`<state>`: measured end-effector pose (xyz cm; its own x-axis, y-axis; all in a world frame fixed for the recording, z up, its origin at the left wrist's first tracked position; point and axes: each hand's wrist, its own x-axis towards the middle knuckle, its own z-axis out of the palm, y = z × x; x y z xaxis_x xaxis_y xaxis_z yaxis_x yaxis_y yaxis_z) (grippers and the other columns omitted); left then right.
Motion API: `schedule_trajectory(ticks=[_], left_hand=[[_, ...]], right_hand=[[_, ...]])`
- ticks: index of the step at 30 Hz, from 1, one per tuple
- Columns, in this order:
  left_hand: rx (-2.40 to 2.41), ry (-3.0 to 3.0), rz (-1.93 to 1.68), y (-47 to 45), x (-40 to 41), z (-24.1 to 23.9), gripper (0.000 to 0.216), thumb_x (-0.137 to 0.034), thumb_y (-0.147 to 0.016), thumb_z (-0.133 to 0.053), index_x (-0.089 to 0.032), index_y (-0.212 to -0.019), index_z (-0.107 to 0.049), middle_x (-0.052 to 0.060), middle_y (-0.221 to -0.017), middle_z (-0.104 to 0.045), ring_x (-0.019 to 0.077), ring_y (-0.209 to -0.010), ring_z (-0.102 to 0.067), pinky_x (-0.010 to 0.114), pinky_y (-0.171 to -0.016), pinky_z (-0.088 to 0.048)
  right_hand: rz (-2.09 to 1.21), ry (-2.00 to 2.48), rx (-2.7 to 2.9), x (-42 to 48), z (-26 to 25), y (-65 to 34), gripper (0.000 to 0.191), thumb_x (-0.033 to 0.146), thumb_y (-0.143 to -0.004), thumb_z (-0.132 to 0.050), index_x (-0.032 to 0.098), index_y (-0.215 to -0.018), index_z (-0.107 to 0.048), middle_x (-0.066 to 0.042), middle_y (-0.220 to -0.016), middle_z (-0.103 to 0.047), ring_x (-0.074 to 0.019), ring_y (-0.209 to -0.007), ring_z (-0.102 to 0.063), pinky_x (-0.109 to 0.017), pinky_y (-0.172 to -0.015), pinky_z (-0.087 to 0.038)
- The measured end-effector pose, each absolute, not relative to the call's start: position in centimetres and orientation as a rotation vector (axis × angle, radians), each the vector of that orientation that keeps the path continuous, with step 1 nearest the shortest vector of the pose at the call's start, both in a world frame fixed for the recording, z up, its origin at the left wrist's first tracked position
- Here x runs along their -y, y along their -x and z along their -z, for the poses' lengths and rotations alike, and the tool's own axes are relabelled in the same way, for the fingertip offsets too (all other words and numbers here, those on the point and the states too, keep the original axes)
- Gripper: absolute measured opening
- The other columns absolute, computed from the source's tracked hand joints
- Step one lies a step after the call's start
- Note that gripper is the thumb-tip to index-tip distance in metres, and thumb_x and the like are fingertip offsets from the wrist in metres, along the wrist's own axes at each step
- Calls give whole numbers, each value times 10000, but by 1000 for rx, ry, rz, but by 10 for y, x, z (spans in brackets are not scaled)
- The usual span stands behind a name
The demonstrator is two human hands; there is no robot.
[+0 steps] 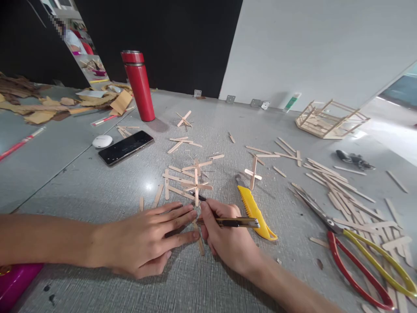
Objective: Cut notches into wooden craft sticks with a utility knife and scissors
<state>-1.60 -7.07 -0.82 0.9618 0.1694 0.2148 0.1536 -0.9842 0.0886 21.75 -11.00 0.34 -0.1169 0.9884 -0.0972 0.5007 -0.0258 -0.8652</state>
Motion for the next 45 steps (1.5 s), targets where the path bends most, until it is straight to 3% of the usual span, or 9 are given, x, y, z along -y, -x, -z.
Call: schedule_trajectory(ticks=[13,17,21,26,33,37,41,45], left_hand=[[-236,-3096,-247,17,70,4,622,-380,-1043,-489,-72,-1579,-415,253,-1631,-418,346,-1546,-377,465,-1282,-291],[-231,-3114,-250,17,71,4,629,-366,-1039,-499,-56,-1580,-411,264,-1623,-422,359,-1535,-395,474,-1280,-290],[-256,-3133,-236,16,72,2,608,-371,-1039,-496,-59,-1558,-440,271,-1601,-456,361,-1522,-418,496,-1271,-302],[-255,-3160,-247,15,72,2,614,-387,-1041,-493,-62,-1560,-444,259,-1606,-453,360,-1511,-437,493,-1263,-315],[-239,-3159,-280,15,73,6,646,-368,-1031,-524,-26,-1570,-424,280,-1598,-449,373,-1502,-447,485,-1263,-311],[-240,-3151,-275,15,72,7,674,-376,-1025,-536,-22,-1582,-400,277,-1606,-443,371,-1507,-440,485,-1264,-317],[-242,-3152,-289,15,71,6,630,-380,-1021,-537,-59,-1556,-450,258,-1598,-469,370,-1511,-434,495,-1267,-306],[-226,-3155,-275,16,71,5,607,-369,-1027,-521,-75,-1553,-450,263,-1599,-464,374,-1504,-445,489,-1269,-301]], right_hand=[[-974,1551,1846,108,-7,-217,472,416,-1069,-494,245,-637,-413,67,-465,-476,-74,-349,-443,-215,-369,-341],[-1037,1560,1848,103,-11,-214,495,441,-1103,-402,247,-648,-424,64,-468,-504,-72,-322,-434,-216,-341,-334],[-1048,1517,1974,97,-17,-219,522,428,-1103,-420,242,-615,-431,74,-441,-447,-83,-365,-422,-236,-415,-372],[-981,1403,2180,96,-19,-226,445,354,-1097,-432,234,-671,-474,58,-520,-515,-100,-470,-481,-250,-512,-405],[-1252,1646,1551,103,-13,-205,506,518,-1081,-401,242,-664,-475,78,-405,-473,-66,-270,-370,-195,-306,-295],[-1393,1669,1443,103,-12,-204,517,580,-1056,-405,237,-685,-510,63,-374,-501,-70,-232,-349,-183,-269,-247],[-1268,1638,1573,103,-20,-215,378,569,-968,-615,236,-796,-567,89,-434,-493,-73,-297,-386,-186,-303,-264],[-1290,1606,1674,103,-28,-230,270,402,-1023,-510,231,-829,-590,76,-548,-436,-88,-448,-402,-185,-384,-315]])
